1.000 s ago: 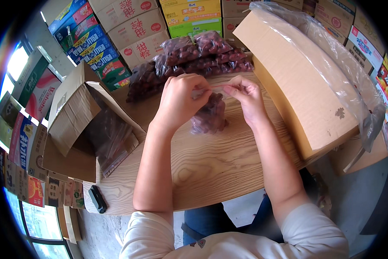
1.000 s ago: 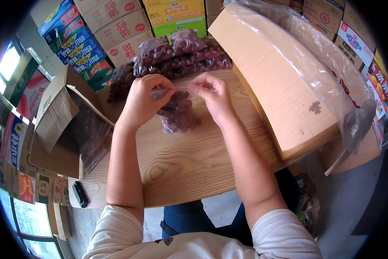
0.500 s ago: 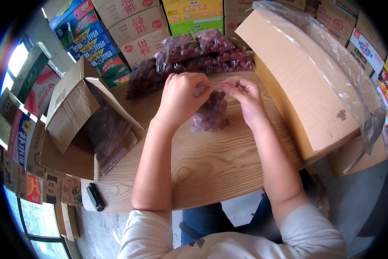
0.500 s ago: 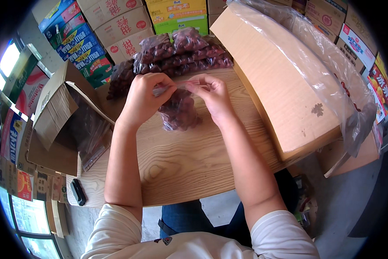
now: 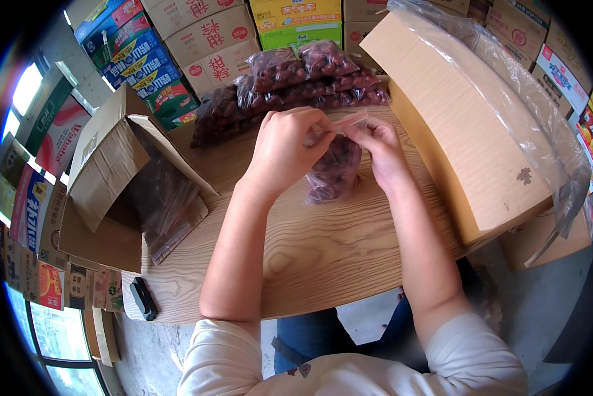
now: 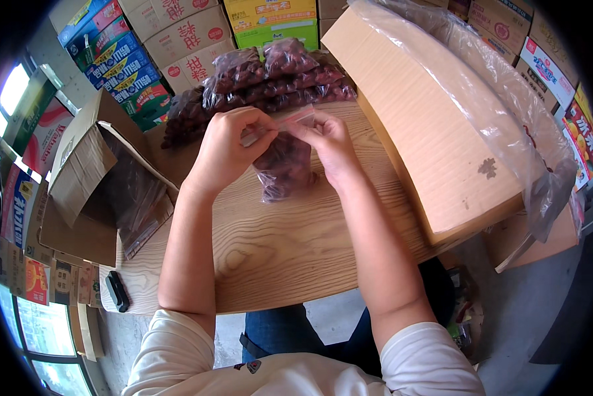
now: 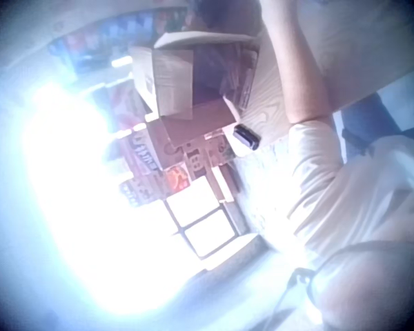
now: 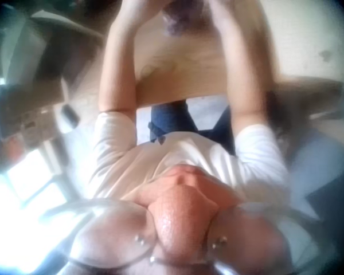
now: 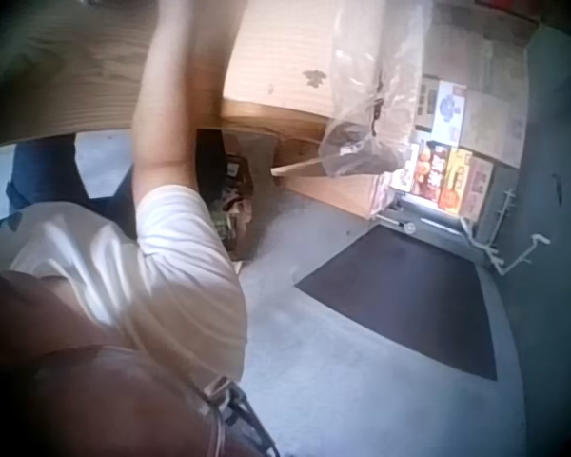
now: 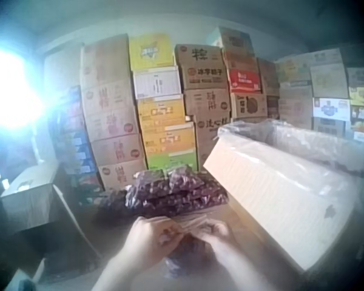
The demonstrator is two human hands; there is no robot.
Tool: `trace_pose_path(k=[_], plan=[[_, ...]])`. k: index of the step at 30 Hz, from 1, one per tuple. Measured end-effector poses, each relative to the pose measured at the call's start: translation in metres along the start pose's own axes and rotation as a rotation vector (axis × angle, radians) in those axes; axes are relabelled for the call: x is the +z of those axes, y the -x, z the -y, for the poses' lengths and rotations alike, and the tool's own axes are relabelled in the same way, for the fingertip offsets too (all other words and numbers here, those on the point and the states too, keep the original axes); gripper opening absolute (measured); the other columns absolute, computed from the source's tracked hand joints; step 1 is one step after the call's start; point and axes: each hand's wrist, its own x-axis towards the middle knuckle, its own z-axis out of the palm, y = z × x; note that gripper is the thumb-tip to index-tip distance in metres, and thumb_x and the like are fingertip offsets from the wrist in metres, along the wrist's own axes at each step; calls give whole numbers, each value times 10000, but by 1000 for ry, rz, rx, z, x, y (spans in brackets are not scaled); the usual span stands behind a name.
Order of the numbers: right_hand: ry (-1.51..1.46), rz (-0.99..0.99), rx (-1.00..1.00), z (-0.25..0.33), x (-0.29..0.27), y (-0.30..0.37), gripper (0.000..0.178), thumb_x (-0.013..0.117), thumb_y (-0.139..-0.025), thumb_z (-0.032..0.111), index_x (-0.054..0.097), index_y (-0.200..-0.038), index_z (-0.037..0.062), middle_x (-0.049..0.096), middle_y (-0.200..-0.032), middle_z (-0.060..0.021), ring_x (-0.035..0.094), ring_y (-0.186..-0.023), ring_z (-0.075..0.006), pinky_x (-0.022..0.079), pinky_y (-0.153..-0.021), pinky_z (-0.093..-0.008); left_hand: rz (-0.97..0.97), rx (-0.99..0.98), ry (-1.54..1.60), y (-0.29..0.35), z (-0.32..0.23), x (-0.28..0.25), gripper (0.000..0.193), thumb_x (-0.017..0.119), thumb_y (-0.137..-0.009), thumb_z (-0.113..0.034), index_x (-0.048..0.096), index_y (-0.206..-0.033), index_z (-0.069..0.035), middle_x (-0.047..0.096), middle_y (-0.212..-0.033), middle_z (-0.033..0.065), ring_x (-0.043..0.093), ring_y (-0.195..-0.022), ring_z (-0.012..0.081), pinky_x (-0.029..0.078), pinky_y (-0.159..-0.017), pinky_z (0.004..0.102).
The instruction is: The person repeatedly scoops dried red dates from a large cardboard box into small clear plastic bags, seals each bag, and stacks them on a wooden table. The process continues with multiple bags being filled and sealed in sequence.
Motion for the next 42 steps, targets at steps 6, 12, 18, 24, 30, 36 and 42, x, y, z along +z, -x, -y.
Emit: trace_pose_path(k=[6,12,18,24,30,36,42], plan=[[-133,-47,-19,-11,-5,0,92,720,-816,83,689,-896,51,679,-832,0,595,-772,-59,444,-739,-220,-9,2,-35,1,-4,-5,104,699,-765,-64,642,-801,16,639,-749,106,621,-678,196,488,-629,294],[-119,-48,97,-4,-7,-2,96,729,-808,79,693,-894,54,684,-835,-4,606,-760,-61,445,-733,-218,3,-23,-58,2,-1,-7,115,711,-757,-76,640,-786,11,633,-730,95,596,-648,182,466,-601,294],[-136,-53,33,-11,-9,-2,101,740,-803,96,697,-887,59,686,-821,-4,606,-764,-60,441,-729,-212,21,-41,-16,4,2,-11,179,724,-758,-84,626,-876,7,641,-783,80,584,-661,172,487,-644,284],[-133,-75,74,-3,-5,-1,99,740,-799,85,698,-885,61,686,-800,-3,598,-733,-56,437,-700,-210,187,-224,30,13,9,-45,303,781,-723,-153,610,-915,7,646,-797,113,616,-721,185,507,-670,306],[-151,-95,57,-5,-5,-1,87,741,-794,78,702,-870,67,686,-792,0,597,-709,-54,445,-688,-207,307,-310,22,14,15,-47,197,739,-769,-116,634,-844,33,652,-713,89,620,-669,164,508,-636,294],[-188,-89,60,-11,-11,-3,93,742,-786,63,703,-869,77,687,-796,3,600,-708,-61,447,-683,-208,234,-285,57,14,15,-46,161,723,-785,-105,643,-835,26,649,-682,77,611,-636,128,502,-611,278],[-166,-96,177,-2,-11,-1,106,740,-790,107,701,-886,83,687,-804,5,603,-729,-69,445,-719,-225,227,-225,20,12,10,-49,126,698,-795,-78,627,-825,20,623,-650,88,572,-597,123,479,-583,287]])
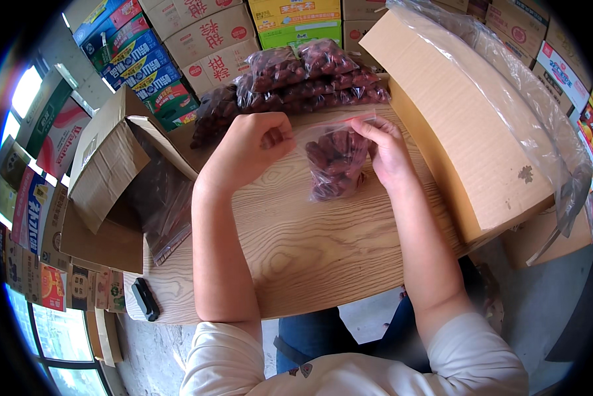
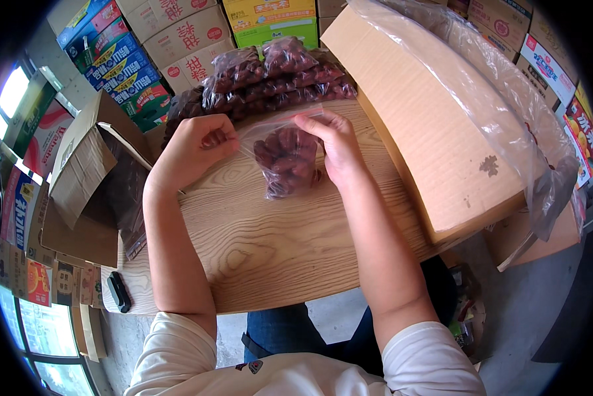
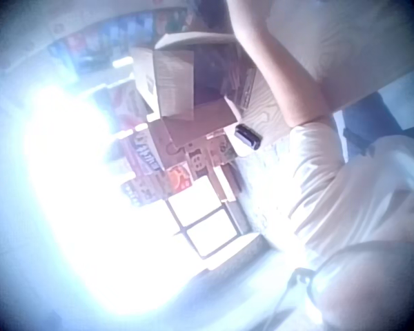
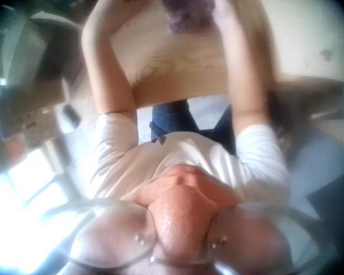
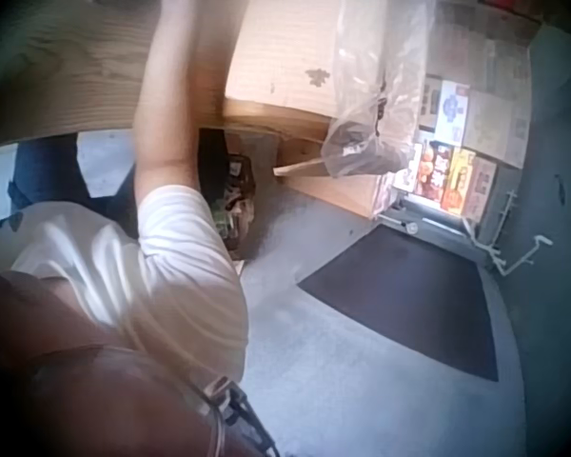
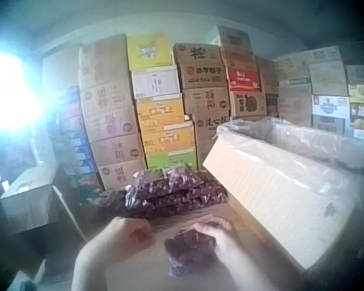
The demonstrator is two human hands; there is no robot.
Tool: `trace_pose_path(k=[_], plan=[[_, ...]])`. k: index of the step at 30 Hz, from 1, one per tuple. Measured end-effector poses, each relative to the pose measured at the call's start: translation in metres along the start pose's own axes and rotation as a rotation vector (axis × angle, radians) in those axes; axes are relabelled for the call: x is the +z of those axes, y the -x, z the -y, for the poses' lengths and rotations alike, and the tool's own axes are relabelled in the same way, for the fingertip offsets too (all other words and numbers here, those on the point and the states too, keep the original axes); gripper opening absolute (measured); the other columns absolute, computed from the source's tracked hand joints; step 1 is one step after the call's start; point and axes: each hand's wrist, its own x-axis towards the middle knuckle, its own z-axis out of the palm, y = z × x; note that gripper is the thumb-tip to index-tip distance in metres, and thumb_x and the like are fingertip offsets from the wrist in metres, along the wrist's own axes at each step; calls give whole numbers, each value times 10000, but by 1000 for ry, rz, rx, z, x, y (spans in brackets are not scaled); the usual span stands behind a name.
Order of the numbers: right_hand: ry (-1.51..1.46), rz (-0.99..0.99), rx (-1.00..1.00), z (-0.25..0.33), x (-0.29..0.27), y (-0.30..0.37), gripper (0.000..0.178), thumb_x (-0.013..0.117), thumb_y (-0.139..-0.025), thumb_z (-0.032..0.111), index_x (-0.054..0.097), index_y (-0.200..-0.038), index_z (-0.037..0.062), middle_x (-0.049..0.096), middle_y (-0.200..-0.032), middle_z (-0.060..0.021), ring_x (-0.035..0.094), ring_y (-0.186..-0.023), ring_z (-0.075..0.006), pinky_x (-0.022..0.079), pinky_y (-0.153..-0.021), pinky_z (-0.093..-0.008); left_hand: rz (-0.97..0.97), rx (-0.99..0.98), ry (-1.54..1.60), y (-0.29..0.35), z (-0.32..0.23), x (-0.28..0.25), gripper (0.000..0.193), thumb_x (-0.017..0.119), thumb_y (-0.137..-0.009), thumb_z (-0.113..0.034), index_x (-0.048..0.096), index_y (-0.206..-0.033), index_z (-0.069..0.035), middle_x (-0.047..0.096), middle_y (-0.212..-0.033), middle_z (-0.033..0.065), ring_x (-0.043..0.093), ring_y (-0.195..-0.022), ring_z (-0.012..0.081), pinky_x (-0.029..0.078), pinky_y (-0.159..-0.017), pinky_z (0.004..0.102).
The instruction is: The person repeatedly scoops dried red dates from a large cardboard box into small clear plastic bags, seals each bag, and stacks them on a wooden table. The process continues with multiple bags being filled and sealed in sequence.
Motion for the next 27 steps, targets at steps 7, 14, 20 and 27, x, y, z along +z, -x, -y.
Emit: trace_pose_path(k=[7,14,20,27], plan=[[266,-25,-307,22,13,6,301,761,-769,215,672,-1026,87,651,-1032,-28,575,-994,-149,414,-881,-329,-2,40,-35,4,-8,-2,110,683,-789,-46,609,-830,24,571,-664,56,523,-626,104,454,-601,263],[1180,110,-990,25,48,27,378,760,-728,272,677,-1072,139,646,-996,3,540,-1042,-190,269,-981,-392,-28,129,-103,10,-26,4,91,677,-755,8,627,-830,27,611,-731,117,601,-660,182,492,-620,304],[1106,172,-854,19,40,25,98,732,-738,197,682,-806,147,593,-753,53,526,-816,-167,274,-799,-349,-56,156,-160,12,-33,3,87,675,-752,15,625,-817,43,618,-741,128,614,-664,190,497,-610,308],[1046,122,-819,15,42,24,68,732,-736,150,668,-754,140,605,-741,55,537,-797,-159,291,-808,-332,-64,143,-124,8,-32,8,85,683,-760,-10,636,-815,34,634,-741,117,622,-666,192,500,-611,305]])
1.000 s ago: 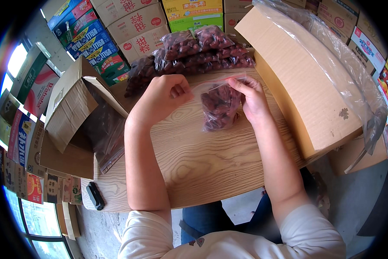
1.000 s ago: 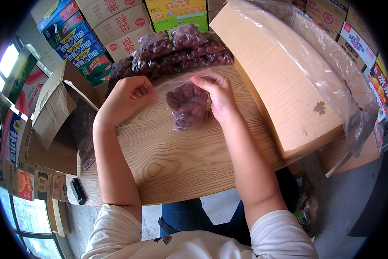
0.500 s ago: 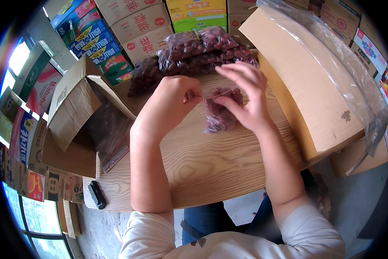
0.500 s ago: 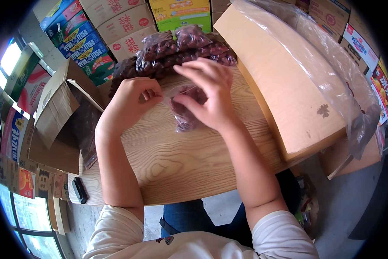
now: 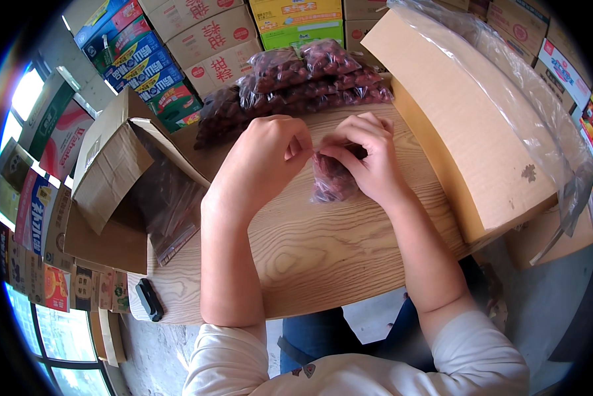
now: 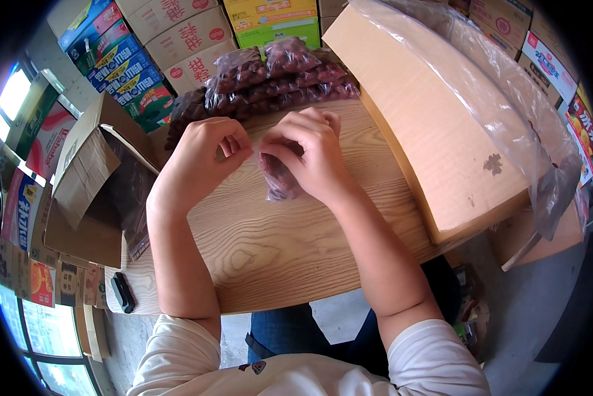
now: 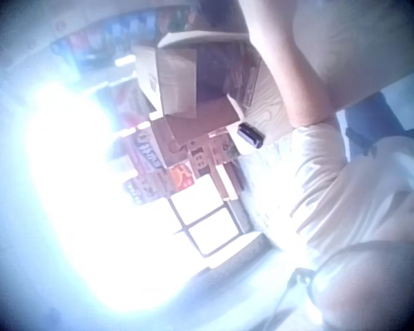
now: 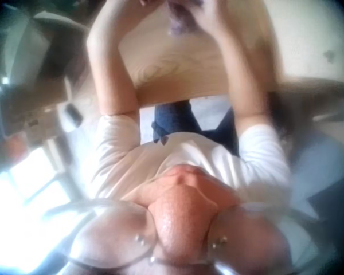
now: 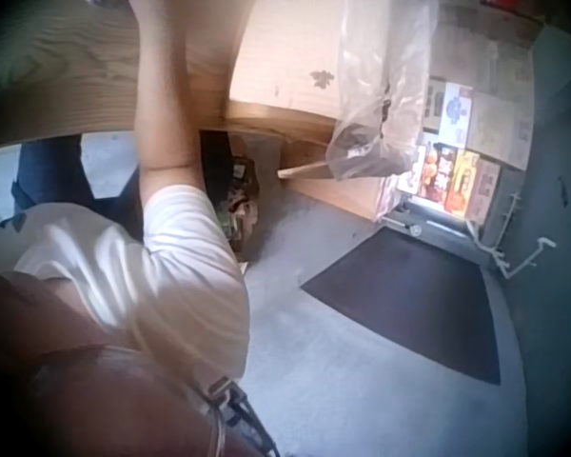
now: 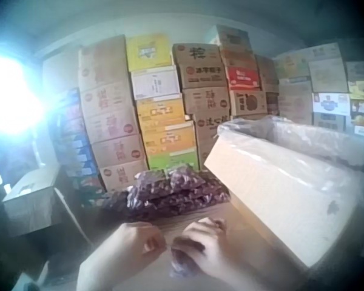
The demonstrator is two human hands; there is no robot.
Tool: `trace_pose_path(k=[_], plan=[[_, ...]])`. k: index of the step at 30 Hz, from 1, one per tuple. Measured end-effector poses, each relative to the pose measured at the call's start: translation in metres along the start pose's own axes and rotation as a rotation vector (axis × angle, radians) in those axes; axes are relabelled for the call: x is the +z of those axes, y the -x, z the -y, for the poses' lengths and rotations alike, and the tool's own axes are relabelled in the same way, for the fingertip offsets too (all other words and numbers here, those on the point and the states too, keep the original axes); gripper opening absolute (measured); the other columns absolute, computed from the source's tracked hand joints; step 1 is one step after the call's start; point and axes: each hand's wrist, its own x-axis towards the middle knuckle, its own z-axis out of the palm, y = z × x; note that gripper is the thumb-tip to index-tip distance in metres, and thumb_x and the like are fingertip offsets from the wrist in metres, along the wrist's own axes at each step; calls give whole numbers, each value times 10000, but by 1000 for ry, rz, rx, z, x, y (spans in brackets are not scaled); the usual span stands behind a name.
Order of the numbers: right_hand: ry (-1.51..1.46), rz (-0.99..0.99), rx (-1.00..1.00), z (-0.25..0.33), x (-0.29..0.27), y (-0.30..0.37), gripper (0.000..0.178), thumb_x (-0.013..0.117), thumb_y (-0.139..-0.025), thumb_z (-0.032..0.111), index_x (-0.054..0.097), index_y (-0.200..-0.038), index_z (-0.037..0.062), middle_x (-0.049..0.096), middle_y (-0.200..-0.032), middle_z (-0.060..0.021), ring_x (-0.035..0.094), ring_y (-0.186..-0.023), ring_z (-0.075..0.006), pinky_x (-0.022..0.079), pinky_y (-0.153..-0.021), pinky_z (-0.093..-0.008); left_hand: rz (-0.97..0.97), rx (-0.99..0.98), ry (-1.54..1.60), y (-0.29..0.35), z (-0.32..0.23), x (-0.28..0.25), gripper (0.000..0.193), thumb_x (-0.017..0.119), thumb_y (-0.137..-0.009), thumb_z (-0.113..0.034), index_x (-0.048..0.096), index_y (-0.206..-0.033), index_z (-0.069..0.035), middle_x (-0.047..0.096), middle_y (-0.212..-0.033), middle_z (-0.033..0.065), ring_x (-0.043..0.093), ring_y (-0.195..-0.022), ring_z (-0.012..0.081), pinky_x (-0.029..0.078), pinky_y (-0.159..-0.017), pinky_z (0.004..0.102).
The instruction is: The person repeatedly scoops dried red dates from a large cardboard box into small clear plastic bags, seals each bag, and stacks them on a wooden table. The process continues with multiple bags being filled and sealed in sequence.
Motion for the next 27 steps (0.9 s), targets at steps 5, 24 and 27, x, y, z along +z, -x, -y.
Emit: trace_pose_path(k=[5,24,27], plan=[[-20,-5,5,0,1,0,78,739,-729,140,669,-759,130,619,-746,53,540,-806,-161,297,-812,-329,1,-17,-6,0,2,-1,86,684,-765,-21,640,-814,34,639,-733,113,626,-667,187,499,-607,302],[-52,10,9,-5,2,1,74,739,-734,138,671,-755,119,627,-748,52,551,-797,-151,307,-805,-313,-8,-19,25,-1,1,-3,112,711,-749,-33,638,-801,34,631,-713,95,598,-617,164,483,-582,293],[-59,17,11,-5,1,1,74,738,-736,142,671,-757,118,627,-748,54,551,-796,-147,305,-808,-313,-33,9,68,-1,3,-2,106,718,-734,-26,642,-781,32,636,-699,90,605,-617,155,486,-584,286]])
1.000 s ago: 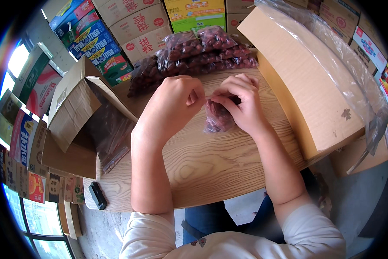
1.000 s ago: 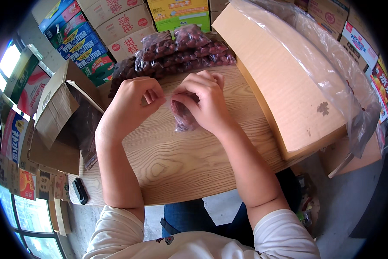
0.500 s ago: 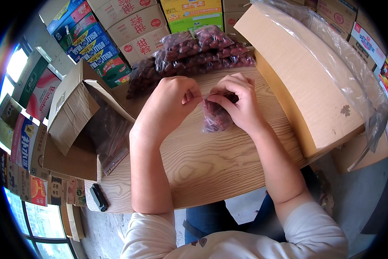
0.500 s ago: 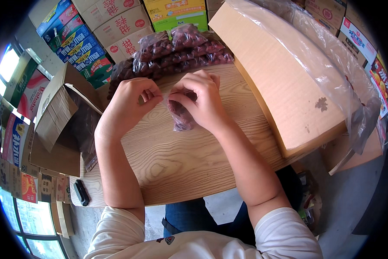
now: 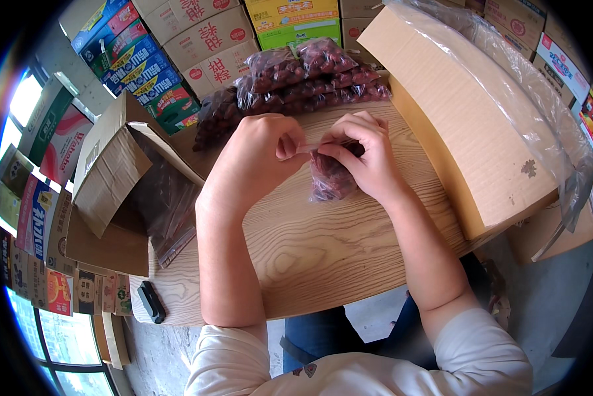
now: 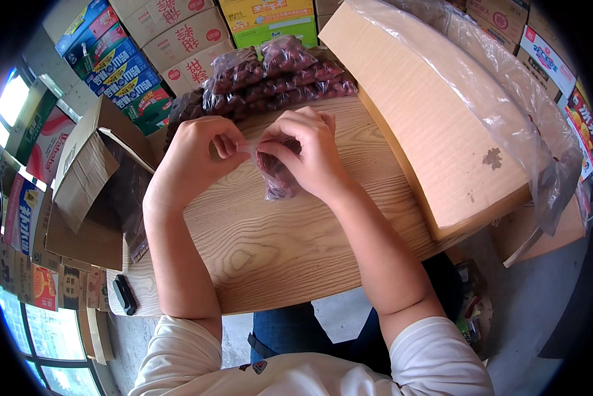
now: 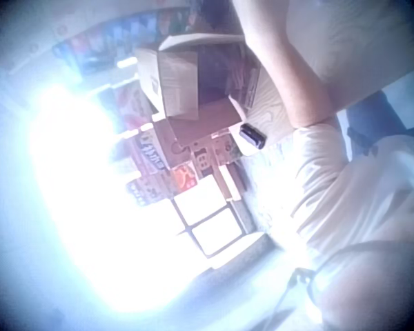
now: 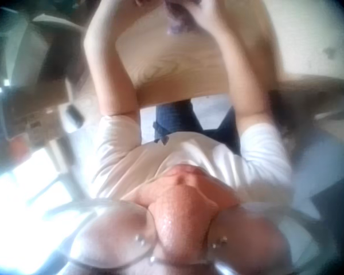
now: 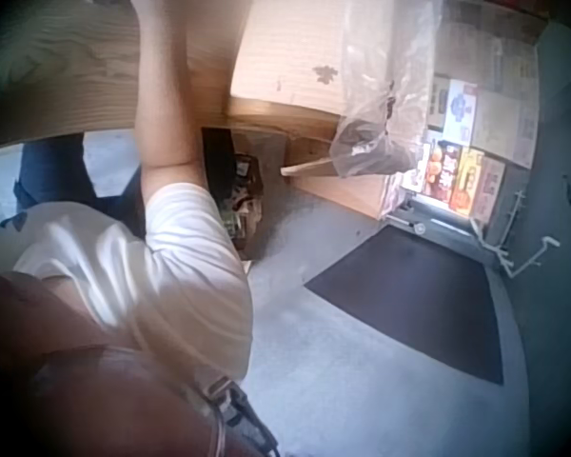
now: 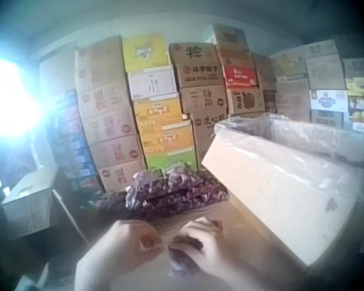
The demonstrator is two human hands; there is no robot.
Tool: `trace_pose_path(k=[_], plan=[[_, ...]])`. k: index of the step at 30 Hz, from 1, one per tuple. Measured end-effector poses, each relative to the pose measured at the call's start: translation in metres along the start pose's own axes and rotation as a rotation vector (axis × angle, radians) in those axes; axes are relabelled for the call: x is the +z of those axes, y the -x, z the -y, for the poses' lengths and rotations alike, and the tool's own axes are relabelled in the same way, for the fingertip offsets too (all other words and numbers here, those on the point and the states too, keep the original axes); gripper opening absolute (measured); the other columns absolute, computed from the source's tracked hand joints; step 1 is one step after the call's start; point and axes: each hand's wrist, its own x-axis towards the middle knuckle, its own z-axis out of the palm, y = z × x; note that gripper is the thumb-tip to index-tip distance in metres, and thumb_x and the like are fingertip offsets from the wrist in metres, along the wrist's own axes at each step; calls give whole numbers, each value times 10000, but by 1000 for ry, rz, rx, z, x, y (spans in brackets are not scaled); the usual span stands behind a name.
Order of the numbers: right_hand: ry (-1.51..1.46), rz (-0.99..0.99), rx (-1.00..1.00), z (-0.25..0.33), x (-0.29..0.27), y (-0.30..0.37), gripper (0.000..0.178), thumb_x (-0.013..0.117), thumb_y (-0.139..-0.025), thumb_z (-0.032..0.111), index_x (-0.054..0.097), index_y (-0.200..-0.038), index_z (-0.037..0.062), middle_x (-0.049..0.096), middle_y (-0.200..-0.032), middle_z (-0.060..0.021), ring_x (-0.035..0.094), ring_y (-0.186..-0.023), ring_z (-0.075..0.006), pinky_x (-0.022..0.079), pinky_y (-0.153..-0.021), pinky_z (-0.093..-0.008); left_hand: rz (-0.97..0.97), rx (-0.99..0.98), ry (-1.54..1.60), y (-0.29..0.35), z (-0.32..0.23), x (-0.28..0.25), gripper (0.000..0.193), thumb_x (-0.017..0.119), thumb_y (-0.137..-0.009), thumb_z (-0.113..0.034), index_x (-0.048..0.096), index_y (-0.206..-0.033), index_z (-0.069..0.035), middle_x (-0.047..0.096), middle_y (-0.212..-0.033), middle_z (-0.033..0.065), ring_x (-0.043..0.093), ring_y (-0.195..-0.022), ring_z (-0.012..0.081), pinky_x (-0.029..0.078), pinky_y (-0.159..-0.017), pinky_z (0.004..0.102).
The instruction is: The person repeatedly scoops dried red dates from a large cardboard box into small clear plastic bags, seals each bag, and stacks them on a wooden table. The process continues with multiple bags being filled and sealed in sequence.
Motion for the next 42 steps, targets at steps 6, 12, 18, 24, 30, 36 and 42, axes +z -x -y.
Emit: trace_pose_path(k=[6,12,18,24,30,36,42], plan=[[-8,-6,-6,0,0,0,77,740,-736,139,669,-757,115,627,-747,55,554,-791,-142,305,-810,-315,65,-71,-24,-1,-1,-3,102,715,-730,-26,645,-779,31,638,-685,90,615,-626,151,486,-586,279],[-7,8,8,0,-1,0,85,744,-733,121,662,-753,113,626,-742,53,558,-787,-142,313,-822,-318,53,-97,-40,0,-1,-2,90,703,-736,-23,643,-778,29,632,-680,90,606,-618,151,477,-579,279],[-88,18,63,2,0,1,96,748,-724,109,654,-743,107,626,-741,42,559,-787,-152,320,-838,-321,62,-13,-62,-3,1,4,96,684,-743,-10,600,-763,31,603,-693,96,595,-633,165,476,-587,285],[-111,-21,60,-2,0,0,102,753,-710,101,652,-727,103,640,-756,31,562,-788,-166,339,-816,-317,26,57,-9,-7,5,10,99,680,-741,-4,592,-774,27,598,-732,102,586,-646,180,471,-595,295],[-7,-56,0,-7,-7,-4,91,739,-717,103,649,-729,89,636,-750,17,559,-776,-180,347,-799,-321,33,24,-19,-7,5,6,108,686,-733,2,595,-781,37,605,-737,97,582,-653,181,476,-609,295],[78,-49,-33,-5,-5,-2,100,729,-730,102,633,-742,80,618,-741,15,549,-763,-185,332,-806,-328,9,68,11,-8,11,13,102,685,-740,9,607,-801,32,609,-745,91,581,-665,171,474,-621,291],[40,-69,-45,-2,-8,-2,124,744,-736,145,633,-745,90,609,-749,23,543,-765,-181,321,-807,-324,28,21,33,-9,6,8,88,677,-757,-3,612,-806,31,607,-742,81,582,-671,164,471,-625,287]])
